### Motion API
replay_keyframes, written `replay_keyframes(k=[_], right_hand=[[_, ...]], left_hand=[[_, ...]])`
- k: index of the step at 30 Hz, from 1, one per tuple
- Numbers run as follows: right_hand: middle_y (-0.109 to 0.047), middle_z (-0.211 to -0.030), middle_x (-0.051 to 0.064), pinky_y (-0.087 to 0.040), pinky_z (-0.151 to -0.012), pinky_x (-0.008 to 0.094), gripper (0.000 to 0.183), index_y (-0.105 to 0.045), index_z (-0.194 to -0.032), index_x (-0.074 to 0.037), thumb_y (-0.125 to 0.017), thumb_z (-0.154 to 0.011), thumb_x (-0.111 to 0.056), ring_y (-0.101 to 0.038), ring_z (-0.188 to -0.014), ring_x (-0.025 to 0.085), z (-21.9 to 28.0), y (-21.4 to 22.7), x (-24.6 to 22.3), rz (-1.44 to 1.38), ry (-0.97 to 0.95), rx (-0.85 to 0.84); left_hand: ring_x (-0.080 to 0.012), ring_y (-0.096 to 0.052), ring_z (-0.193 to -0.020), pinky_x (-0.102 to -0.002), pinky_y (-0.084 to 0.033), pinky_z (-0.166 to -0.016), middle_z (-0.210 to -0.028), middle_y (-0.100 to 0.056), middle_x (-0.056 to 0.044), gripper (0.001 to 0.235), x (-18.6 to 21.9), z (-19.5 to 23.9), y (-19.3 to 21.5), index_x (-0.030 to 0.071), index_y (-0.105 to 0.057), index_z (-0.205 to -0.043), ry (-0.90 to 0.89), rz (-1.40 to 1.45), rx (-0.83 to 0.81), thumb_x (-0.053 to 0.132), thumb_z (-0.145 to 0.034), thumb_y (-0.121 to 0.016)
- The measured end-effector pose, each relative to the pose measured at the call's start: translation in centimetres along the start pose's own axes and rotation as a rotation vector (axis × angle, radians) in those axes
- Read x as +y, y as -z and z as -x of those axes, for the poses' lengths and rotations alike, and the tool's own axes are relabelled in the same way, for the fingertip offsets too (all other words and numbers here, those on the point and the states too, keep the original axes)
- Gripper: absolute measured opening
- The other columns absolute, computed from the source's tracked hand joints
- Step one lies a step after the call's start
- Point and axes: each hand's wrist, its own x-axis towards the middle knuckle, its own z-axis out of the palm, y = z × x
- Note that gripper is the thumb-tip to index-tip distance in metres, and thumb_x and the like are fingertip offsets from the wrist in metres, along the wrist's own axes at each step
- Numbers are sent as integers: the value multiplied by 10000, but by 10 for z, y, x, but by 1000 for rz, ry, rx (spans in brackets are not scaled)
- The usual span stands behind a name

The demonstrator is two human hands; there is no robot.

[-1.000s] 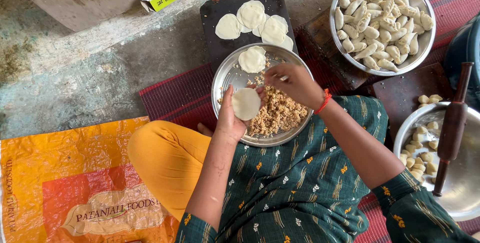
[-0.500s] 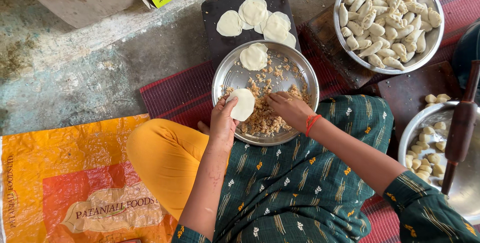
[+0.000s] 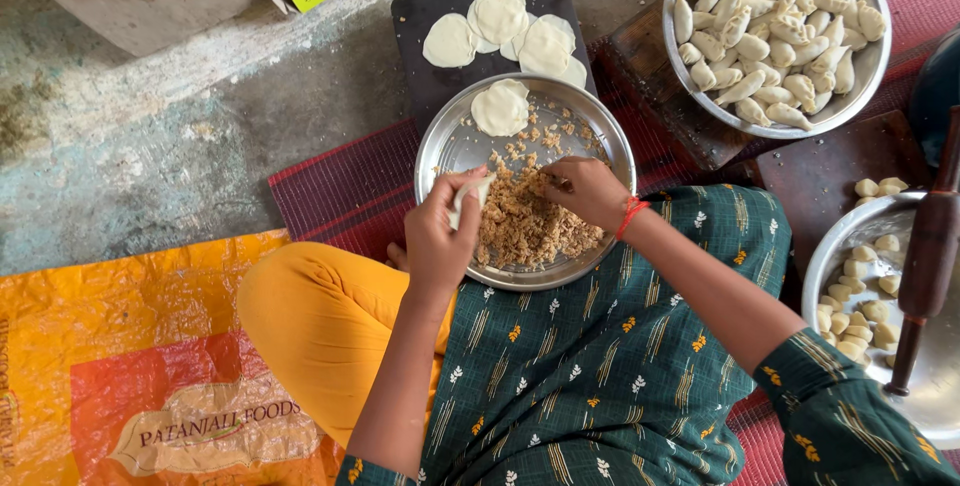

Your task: The person sits on the floor and repeatedly fills small round dough wrappers with a grain-based mixture, then folds and seals them into dumplings. The finished dumplings are placed into a large metal bowl.

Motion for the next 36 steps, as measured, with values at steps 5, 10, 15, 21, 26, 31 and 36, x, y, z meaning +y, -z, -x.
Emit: replay_keyframes(k=[5, 10, 15, 21, 26, 31, 36], right_hand=[[-708, -1194, 106, -583, -907, 394, 235, -754, -1129, -78, -684, -925, -169, -686, -1089, 301, 16, -14, 2, 269, 344, 105], [-662, -1278, 140, -595, -860, 375, 433, -694, -1289, -21, -646, -858, -25, -653, -1091, 314, 20, -33, -6, 403, 265, 213], [-683, -1206, 122, -612, -772, 384, 327, -679, -1160, 31, -656, -835, 2, -660, -1087, 295, 19, -48, -15, 534, 279, 164], [-761, -1140, 79, -607, -847, 309, 287, -769, -1205, -74, -737, -927, -136, -759, -928, 208, -1, -3, -3, -168, -179, 57], [-747, -1162, 80, -613, -902, 308, 317, -716, -1228, -46, -723, -921, -121, -737, -1037, 193, 30, 26, -17, -677, 16, 104], [-747, -1208, 81, -583, -943, 364, 264, -751, -1176, -77, -732, -916, -118, -725, -1077, 237, 53, 32, -56, -204, 425, 199], [-739, -1146, 83, -516, -936, 455, 295, -769, -1090, -60, -736, -807, -137, -683, -1096, 299, 56, 28, -88, 265, 564, 229]], left_hand=[[-132, -685, -1060, -289, -466, -997, -1137, -745, -87, 346, -26, -5, -10, 51, -653, -1258, 564, 394, 63, 263, -1000, -562], [-120, -652, -1074, -285, -471, -977, -1159, -711, -54, 392, -56, -3, -23, 88, -638, -1287, 646, 498, 5, 315, -970, -591], [-152, -662, -1051, -326, -527, -903, -1161, -692, -70, 353, -75, -1, -31, 56, -655, -1238, 759, 685, -41, 293, -977, -625], [-163, -690, -1070, -343, -563, -924, -1174, -701, -85, 345, -81, 0, -42, 69, -629, -1245, 787, 744, -13, 261, -959, -608], [-183, -690, -1026, -326, -583, -871, -1154, -689, -102, 333, -84, 7, -53, 39, -626, -1240, 815, 891, -24, 229, -968, -601], [-198, -697, -955, -324, -617, -811, -1095, -681, -121, 336, -84, 14, -72, 36, -597, -1206, 942, 947, -36, 295, -996, -549], [-151, -670, -932, -305, -602, -792, -1110, -658, -75, 350, -83, 21, -76, 56, -585, -1233, 885, 1127, -68, 338, -1027, -565]])
